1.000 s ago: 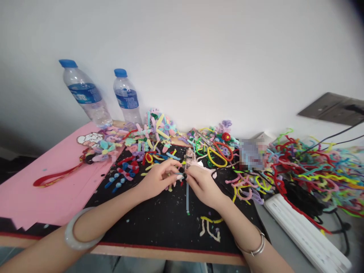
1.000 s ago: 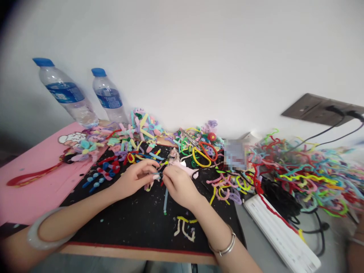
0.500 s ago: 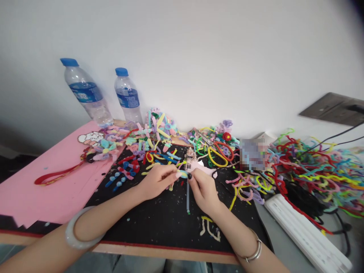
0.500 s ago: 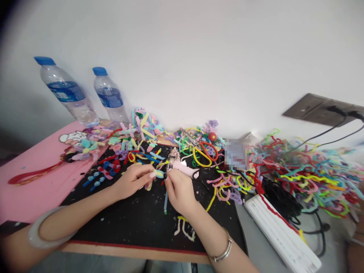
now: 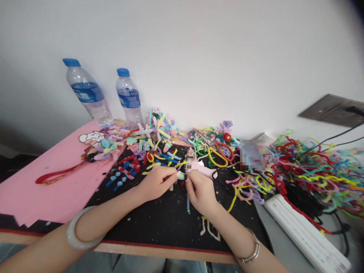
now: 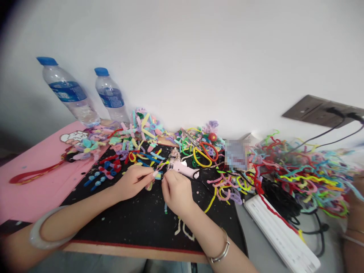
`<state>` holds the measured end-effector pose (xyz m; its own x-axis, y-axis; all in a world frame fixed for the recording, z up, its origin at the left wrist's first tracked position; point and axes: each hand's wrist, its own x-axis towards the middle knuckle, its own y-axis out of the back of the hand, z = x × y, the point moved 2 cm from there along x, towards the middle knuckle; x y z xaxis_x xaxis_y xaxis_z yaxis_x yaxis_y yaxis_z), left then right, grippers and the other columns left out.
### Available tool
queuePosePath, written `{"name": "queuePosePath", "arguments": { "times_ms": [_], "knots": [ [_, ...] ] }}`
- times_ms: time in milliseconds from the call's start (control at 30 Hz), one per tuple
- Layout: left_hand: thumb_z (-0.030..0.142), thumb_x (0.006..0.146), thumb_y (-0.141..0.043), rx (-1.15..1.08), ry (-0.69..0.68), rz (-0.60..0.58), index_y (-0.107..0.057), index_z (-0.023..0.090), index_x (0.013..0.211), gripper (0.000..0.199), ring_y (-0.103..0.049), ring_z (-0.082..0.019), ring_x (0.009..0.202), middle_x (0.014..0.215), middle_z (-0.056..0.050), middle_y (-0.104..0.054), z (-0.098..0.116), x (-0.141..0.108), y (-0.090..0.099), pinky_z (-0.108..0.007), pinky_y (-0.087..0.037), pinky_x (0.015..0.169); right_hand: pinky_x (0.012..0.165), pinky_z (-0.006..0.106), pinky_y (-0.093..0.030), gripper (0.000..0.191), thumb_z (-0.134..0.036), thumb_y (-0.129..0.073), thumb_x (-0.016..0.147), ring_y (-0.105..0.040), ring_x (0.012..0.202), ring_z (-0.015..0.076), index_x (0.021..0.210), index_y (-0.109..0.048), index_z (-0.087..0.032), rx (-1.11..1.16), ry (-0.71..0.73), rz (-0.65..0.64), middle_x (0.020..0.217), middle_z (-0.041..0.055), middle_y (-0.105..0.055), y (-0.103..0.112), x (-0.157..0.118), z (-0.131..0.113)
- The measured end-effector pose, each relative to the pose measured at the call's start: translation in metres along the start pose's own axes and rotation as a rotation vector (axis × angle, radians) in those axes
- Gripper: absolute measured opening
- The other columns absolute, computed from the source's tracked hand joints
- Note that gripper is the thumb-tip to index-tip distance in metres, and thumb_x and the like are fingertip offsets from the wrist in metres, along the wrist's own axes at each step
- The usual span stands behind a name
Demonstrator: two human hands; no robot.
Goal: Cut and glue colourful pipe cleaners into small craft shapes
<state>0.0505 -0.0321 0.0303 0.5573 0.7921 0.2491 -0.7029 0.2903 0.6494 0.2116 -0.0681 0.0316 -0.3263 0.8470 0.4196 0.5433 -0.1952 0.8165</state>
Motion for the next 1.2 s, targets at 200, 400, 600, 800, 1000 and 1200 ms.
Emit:
{"name": "queuePosePath", "arguments": {
  "times_ms": [200,400,600,800,1000,1200],
  "knots": [
    [0.02,0.088,-0.041,0.173,-0.107,0.065,-0.04,0.018,0.052,0.036,-0.039,-0.009,0.046,0.047,0.005,-0.04,0.0,-0.003,-0.005,-0.023,-0.026,0.051,0.054,0.026,-0.029,0.025,-0.017,-0.039,0.088,-0.047,0.055,0.0137,0.064,-0.045,-0.02,-0.113,0.012,0.038,0.059,0.0011,-0.052,-0.002,0.0,-0.003],
    [0.026,0.091,-0.042,0.133,-0.02,0.048,-0.045,0.018,0.061,0.031,-0.044,-0.01,0.05,0.052,0.005,-0.045,-0.003,-0.003,-0.003,-0.023,-0.03,0.054,0.054,0.025,-0.03,0.026,-0.016,-0.038,0.089,-0.048,0.054,0.0131,0.065,-0.045,-0.02,-0.095,0.009,0.034,0.059,0.0007,-0.052,-0.002,0.001,-0.002],
    [0.021,0.089,-0.043,0.15,-0.081,0.095,-0.035,0.018,0.053,0.037,-0.038,-0.009,0.046,0.049,0.006,-0.034,0.001,-0.004,-0.006,-0.023,-0.026,0.05,0.054,0.025,-0.028,0.025,-0.016,-0.039,0.089,-0.046,0.054,0.013,0.064,-0.044,-0.02,-0.114,0.044,0.049,0.059,0.0003,-0.051,-0.004,0.0,-0.002],
    [0.021,0.089,-0.043,0.081,-0.038,0.133,-0.032,0.019,0.056,0.035,-0.037,-0.008,0.046,0.049,0.007,-0.033,0.001,-0.005,-0.009,-0.022,-0.027,0.05,0.052,0.025,-0.027,0.025,-0.015,-0.038,0.089,-0.042,0.052,0.0128,0.064,-0.042,-0.02,-0.078,0.079,0.094,0.058,-0.0005,-0.048,-0.005,-0.002,-0.007],
    [0.019,0.089,-0.041,0.123,-0.073,0.161,-0.03,0.019,0.056,0.035,-0.036,-0.008,0.046,0.05,0.007,-0.03,0.004,-0.006,-0.014,-0.023,-0.025,0.05,0.051,0.025,-0.027,0.024,-0.014,-0.038,0.087,-0.039,0.05,0.0125,0.064,-0.04,-0.02,-0.074,0.093,0.114,0.057,-0.001,-0.046,-0.008,-0.004,-0.01],
    [0.022,0.09,-0.042,0.135,-0.055,0.151,-0.033,0.018,0.056,0.035,-0.038,-0.008,0.047,0.05,0.006,-0.033,0.003,-0.007,-0.014,-0.023,-0.026,0.051,0.05,0.025,-0.026,0.025,-0.013,-0.038,0.086,-0.04,0.049,0.0118,0.063,-0.037,-0.021,-0.078,0.053,0.131,0.055,-0.002,-0.044,-0.007,-0.004,-0.012]
  ]
}}
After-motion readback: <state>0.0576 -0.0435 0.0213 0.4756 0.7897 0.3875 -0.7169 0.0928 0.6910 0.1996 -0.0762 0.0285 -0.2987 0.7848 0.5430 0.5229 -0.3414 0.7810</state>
